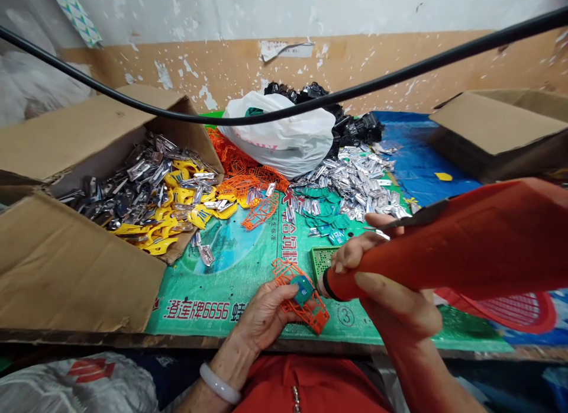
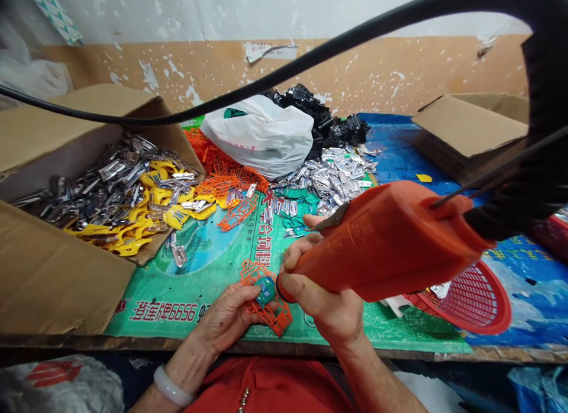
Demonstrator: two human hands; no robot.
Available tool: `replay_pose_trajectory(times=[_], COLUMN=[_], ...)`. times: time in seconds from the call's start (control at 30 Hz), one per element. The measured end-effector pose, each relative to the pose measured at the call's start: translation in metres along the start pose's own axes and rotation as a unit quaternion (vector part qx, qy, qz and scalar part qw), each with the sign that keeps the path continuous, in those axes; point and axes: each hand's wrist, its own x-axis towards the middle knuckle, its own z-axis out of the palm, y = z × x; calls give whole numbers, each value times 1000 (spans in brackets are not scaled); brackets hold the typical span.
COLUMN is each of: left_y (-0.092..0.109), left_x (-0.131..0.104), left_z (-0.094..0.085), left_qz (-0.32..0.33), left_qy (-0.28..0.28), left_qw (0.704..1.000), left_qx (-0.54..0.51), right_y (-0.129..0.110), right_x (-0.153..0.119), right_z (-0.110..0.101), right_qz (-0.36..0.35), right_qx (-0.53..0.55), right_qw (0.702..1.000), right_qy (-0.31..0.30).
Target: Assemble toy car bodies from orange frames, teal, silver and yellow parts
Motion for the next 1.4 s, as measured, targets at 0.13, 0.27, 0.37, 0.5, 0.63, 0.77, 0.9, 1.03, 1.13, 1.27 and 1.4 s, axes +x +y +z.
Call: replay_pose_trajectory(times=[0.13,0.27,0.37,0.5,0.63,0.77,0.9,1.03,1.13,1.27,1.4], left_y=[0,1,1,-1,-2,-1,0,-1,-1,-1,-1], left_x=[-1,-1,-1,1,1,0,1,1,0,0,0], left_z=[0,0,-1,-5,-5,-3,-3,-3,-3,-4,-6], left_qz=[1,9,8,14,14,17,7,6,4,-1,-4], left_qy=[0,-6,-4,-5,-4,14,21,13,12,10,9], left_qw=[1000,1000,1000,1000,1000,1000,1000,1000,1000,1000,1000], left_qx=[-10,-4,-2,4,12,10,19,19,16,3,-7], right_y=[1,3,6,9,5,-7,-11,-1,8,15,17], right_x=[0,0,0,-1,1,8,13,9,4,1,2], right_z=[1,1,1,2,-1,-12,-28,-39,-42,-42,-43], right_qz=[-5,-6,-3,-5,-12,-41,-48,-44,-35,-20,-21], right_qx=[1,-16,-21,-26,-3,-13,-61,-75,-62,-67,-83], right_qw=[1000,1000,1000,1000,1000,998,989,989,993,992,990], right_qy=[-2,-12,-20,-17,-21,41,124,118,94,105,111])
